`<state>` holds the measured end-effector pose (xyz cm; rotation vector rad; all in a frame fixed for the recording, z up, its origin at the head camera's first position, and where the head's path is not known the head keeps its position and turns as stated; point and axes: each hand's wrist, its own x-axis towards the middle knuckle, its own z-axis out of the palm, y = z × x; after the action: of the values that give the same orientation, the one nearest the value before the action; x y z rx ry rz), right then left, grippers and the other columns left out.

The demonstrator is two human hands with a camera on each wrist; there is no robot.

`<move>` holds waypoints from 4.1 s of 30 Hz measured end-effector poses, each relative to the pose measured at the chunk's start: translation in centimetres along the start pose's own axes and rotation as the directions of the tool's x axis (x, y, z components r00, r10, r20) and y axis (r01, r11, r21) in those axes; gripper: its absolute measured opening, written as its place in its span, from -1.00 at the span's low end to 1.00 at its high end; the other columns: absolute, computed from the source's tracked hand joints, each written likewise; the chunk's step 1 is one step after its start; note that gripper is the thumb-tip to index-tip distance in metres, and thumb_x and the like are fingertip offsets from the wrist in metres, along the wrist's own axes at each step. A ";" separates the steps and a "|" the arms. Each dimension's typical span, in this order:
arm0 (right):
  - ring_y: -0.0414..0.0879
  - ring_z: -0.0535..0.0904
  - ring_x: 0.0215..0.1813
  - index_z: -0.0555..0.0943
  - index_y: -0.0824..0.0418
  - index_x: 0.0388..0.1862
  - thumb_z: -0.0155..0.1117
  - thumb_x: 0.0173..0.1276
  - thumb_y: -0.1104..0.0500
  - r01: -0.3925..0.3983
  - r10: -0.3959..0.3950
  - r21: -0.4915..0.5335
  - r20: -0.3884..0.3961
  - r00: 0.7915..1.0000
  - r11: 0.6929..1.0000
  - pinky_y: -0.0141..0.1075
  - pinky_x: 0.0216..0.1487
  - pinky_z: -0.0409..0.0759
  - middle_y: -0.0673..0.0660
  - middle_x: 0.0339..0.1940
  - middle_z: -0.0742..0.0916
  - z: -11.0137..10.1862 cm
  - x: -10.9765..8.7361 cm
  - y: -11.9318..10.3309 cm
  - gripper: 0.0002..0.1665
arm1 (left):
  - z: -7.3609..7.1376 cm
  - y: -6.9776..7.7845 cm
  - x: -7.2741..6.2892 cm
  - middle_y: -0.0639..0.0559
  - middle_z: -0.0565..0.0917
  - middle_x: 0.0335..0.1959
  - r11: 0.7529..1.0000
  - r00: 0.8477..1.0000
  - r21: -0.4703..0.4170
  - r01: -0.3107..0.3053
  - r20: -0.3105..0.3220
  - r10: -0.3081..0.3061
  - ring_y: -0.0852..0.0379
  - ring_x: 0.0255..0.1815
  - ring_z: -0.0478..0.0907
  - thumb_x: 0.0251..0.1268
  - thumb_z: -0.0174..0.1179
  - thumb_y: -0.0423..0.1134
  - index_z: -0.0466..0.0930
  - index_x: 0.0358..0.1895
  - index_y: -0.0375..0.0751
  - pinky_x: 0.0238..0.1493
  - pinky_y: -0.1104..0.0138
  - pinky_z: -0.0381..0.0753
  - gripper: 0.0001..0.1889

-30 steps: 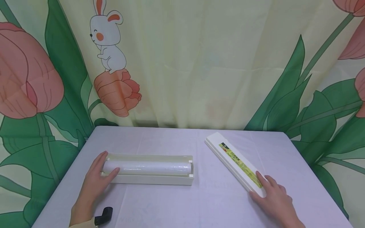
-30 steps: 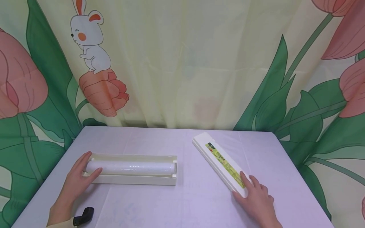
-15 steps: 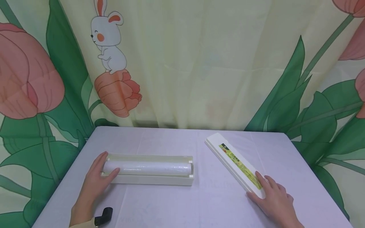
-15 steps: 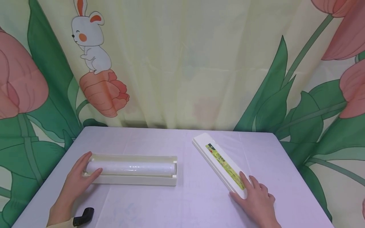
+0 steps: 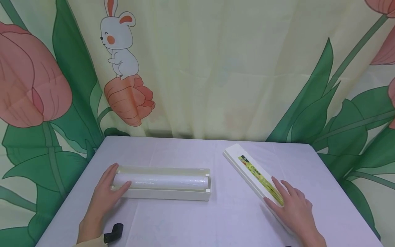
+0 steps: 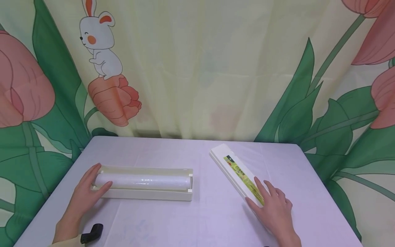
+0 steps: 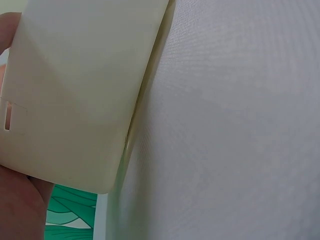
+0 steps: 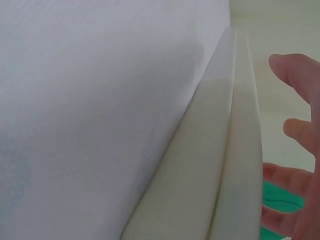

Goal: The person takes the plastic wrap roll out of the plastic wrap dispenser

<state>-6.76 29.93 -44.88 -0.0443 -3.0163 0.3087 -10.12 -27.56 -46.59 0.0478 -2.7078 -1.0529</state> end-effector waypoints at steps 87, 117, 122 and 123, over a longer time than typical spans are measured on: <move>0.35 0.42 0.32 0.44 -0.04 0.49 0.45 0.23 -0.19 0.433 -0.382 0.176 -0.261 0.886 0.884 0.37 0.16 0.35 0.17 0.38 0.56 0.4 5.8 -13.5 -0.14 | 0.0 0.1 -0.1 -0.32 0.12 0.56 0.999 1.000 0.021 0.024 0.006 -0.024 -0.42 0.51 0.08 0.29 0.34 0.13 0.09 0.58 -0.29 0.33 -0.39 0.16 -0.05; 0.17 0.44 0.30 0.47 -0.07 0.48 0.48 0.25 -0.11 0.520 -0.490 0.225 -0.177 0.853 0.824 0.28 0.16 0.43 0.08 0.34 0.60 1.6 6.7 -17.3 -0.19 | -0.1 0.1 -0.2 -0.31 0.14 0.56 1.000 1.000 0.021 0.016 -0.003 -0.016 -0.41 0.50 0.10 0.29 0.35 0.13 0.11 0.57 -0.29 0.34 -0.37 0.18 -0.05; 0.17 0.48 0.26 0.49 -0.04 0.46 0.49 0.26 -0.04 0.572 -0.541 0.246 -0.187 0.820 0.782 0.28 0.12 0.44 0.07 0.30 0.62 1.9 6.9 -17.9 -0.22 | -0.2 0.0 -0.1 -0.31 0.12 0.56 1.000 1.000 0.025 0.014 0.000 -0.014 -0.41 0.51 0.09 0.29 0.35 0.13 0.10 0.57 -0.29 0.34 -0.38 0.17 -0.05; 0.18 0.49 0.25 0.49 -0.03 0.45 0.49 0.26 -0.02 0.584 -0.553 0.248 -0.188 0.812 0.773 0.27 0.11 0.45 0.07 0.30 0.62 2.0 6.9 -18.0 -0.23 | -0.2 0.0 -0.1 -0.31 0.12 0.56 1.000 1.000 0.025 0.014 0.002 -0.014 -0.41 0.51 0.09 0.29 0.35 0.13 0.10 0.57 -0.29 0.34 -0.38 0.17 -0.04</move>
<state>-14.14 12.21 -42.41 0.8379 -2.6648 0.6538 -10.01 -27.74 -46.46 0.0705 -2.7270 -1.0235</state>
